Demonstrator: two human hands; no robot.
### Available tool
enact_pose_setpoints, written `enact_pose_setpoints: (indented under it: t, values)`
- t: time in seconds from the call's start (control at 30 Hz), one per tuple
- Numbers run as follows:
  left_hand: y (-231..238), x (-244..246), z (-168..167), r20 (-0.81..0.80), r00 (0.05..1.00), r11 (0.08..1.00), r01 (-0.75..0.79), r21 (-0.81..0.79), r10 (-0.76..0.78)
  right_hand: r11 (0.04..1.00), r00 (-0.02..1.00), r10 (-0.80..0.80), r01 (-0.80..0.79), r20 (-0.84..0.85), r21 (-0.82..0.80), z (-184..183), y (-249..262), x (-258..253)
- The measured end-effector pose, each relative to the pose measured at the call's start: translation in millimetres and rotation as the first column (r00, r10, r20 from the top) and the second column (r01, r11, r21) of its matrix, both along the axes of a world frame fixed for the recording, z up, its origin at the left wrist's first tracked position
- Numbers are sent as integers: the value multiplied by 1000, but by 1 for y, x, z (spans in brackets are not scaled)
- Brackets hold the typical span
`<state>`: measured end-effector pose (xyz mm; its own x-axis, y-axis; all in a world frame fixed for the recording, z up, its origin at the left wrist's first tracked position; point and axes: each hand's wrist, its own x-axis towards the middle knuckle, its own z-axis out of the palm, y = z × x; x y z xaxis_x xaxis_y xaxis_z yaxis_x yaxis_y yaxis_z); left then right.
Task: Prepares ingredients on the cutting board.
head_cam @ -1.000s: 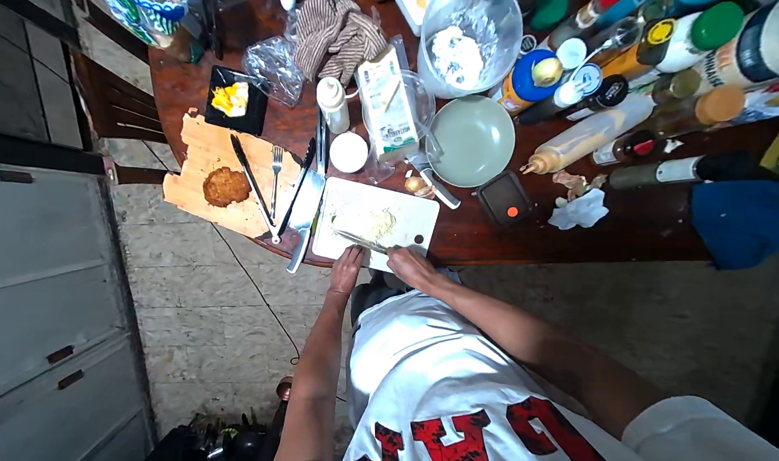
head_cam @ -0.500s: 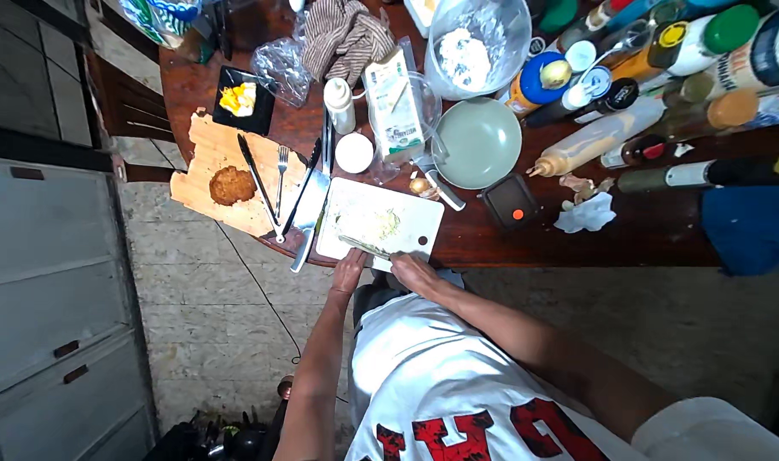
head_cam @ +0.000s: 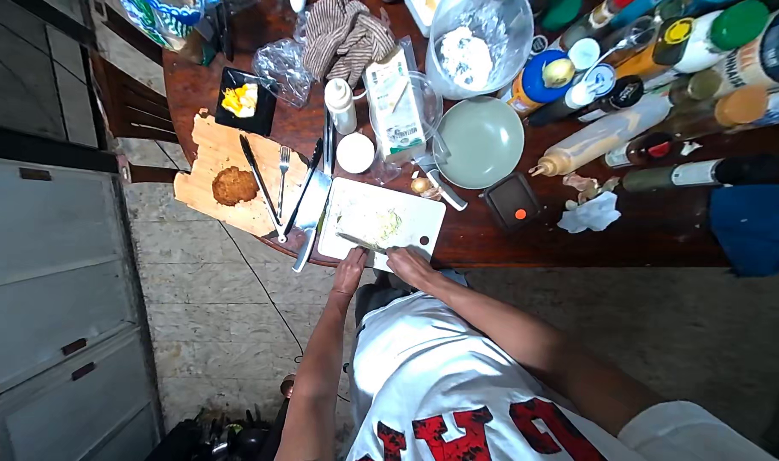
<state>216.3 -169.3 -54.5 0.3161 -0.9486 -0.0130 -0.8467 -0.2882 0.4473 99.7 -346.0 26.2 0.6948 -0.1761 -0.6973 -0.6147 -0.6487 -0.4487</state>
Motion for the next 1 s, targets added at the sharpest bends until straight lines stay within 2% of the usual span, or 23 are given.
enact_pose_setpoints:
  t: [0.23, 0.5, 0.63, 0.8, 1.0]
  values:
    - [-2, -3, -1, -26, 999, 999, -30, 13, 30, 996, 996, -81, 82, 36, -40, 2, -12, -11]
    - [-12, 1, 1, -3, 1000, 1000, 15, 11, -15, 999, 999, -21, 20, -31, -28, 28, -4, -14]
    - [-11, 1, 0, -17, 1000, 1000, 20, 22, -20, 998, 999, -27, 26, -22, -51, 8, 0, -9]
    - [-12, 2, 3, -3, 1000, 999, 23, 29, -23, 999, 1000, -4, 4, -14, -40, 21, -1, -7]
    - [-11, 1, -1, -10, 1000, 1000, -1, 14, 1, 1000, 1000, -13, 13, 4, -28, 5, -1, -4]
